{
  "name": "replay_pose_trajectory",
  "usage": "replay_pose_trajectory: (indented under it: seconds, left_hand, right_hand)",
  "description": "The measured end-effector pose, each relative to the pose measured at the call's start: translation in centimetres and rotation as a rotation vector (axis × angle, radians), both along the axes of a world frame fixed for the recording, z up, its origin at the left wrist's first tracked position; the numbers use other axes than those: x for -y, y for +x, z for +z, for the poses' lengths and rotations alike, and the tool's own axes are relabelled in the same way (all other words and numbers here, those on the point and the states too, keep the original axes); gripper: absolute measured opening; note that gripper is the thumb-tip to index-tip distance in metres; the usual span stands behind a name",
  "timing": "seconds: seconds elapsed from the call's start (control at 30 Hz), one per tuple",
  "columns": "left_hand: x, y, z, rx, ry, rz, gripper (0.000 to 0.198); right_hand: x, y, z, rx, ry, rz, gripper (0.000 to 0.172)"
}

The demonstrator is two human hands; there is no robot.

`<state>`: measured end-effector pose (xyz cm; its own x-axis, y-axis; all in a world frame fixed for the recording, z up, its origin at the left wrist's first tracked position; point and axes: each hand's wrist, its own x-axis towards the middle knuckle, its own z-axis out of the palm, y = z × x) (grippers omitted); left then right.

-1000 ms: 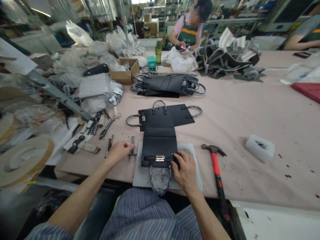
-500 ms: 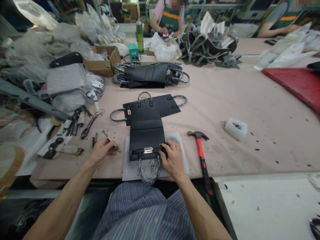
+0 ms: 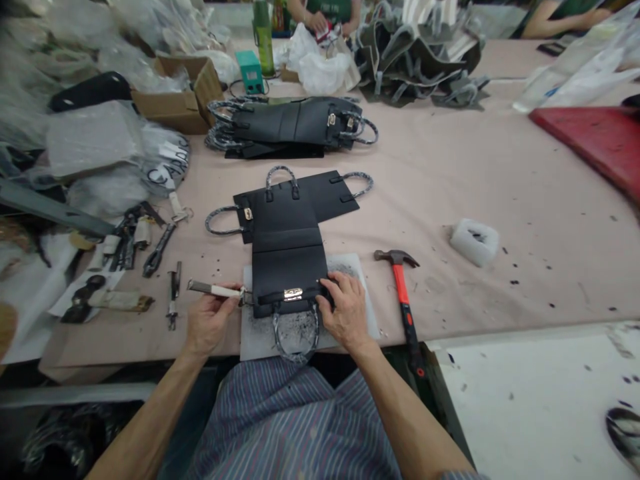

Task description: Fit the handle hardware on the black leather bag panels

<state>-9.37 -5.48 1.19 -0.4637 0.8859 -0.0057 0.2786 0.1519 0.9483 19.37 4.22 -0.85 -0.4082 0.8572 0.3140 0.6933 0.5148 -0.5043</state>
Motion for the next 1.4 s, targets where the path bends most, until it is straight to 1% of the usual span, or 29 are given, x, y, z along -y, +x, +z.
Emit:
replay_pose_trajectory:
  seconds: [0.07, 0.13, 0.2, 0.27, 0.37, 0.57, 0.7, 0.9, 1.0, 1.13, 1.27, 1.4]
  left_hand:
    - [0.1, 0.1, -0.1, -0.032, 0.034, 0.02, 0.027]
    - [0.2, 0.4, -0.1, -0.04, 0.106, 0.044, 0.024]
    - [0.2, 0.9, -0.1, -0.033, 0.168, 0.02, 0.021]
    - [0.1, 1.6, -0.1, -0.025, 0.201, -0.037, 0.017]
    - [-0.1, 2.3, -0.2, -0.033, 0.216, -0.094, 0.015]
    - [-0.2, 2.8, -0.8, -0.089, 0.238, -0.134, 0.012]
    - [-0.1, 3.0, -0.9, -0.1, 0.247, -0.133, 0.011]
    - [-0.2, 3.0, -0.9, -0.09, 0.215, -0.119, 0.018]
    - [-0.1, 3.0, -1.1, -0.08, 0.255, -0.122, 0.015]
    - [-0.1, 2.9, -1.6, -0.077, 0.354, -0.152, 0.008]
    - [-0.2, 2.9, -2.0, -0.096, 0.411, -0.17, 0.011]
    - [-0.2, 2.9, -2.1, -0.104, 0.421, -0.179, 0.012]
  right_hand:
    - [0.0, 0.0, 0.0, -0.001, -0.003, 0.0, 0.032]
    - [-0.1, 0.1, -0.1, -0.003, -0.009, 0.004, 0.033]
    - [-0.1, 0.1, -0.2, -0.006, -0.008, 0.008, 0.034]
    - [-0.1, 0.2, -0.3, -0.007, 0.0, 0.007, 0.034]
    - [-0.1, 0.2, -0.3, -0.002, 0.006, 0.006, 0.034]
    - [-0.1, 0.1, -0.1, 0.001, 0.004, 0.009, 0.031]
    - [-0.1, 0.1, -0.1, -0.009, -0.013, -0.006, 0.032]
    - [-0.1, 0.0, -0.1, -0.001, 0.013, -0.001, 0.031]
    - [-0.1, 0.0, 0.0, -0.008, 0.018, -0.001, 0.03]
    - [-0.1, 0.0, 0.0, -0.011, 0.019, 0.001, 0.03]
    - [-0.1, 0.1, 0.0, -0.012, 0.027, 0.003, 0.03]
    - [-0.1, 0.1, 0.0, -0.004, 0.031, -0.001, 0.029]
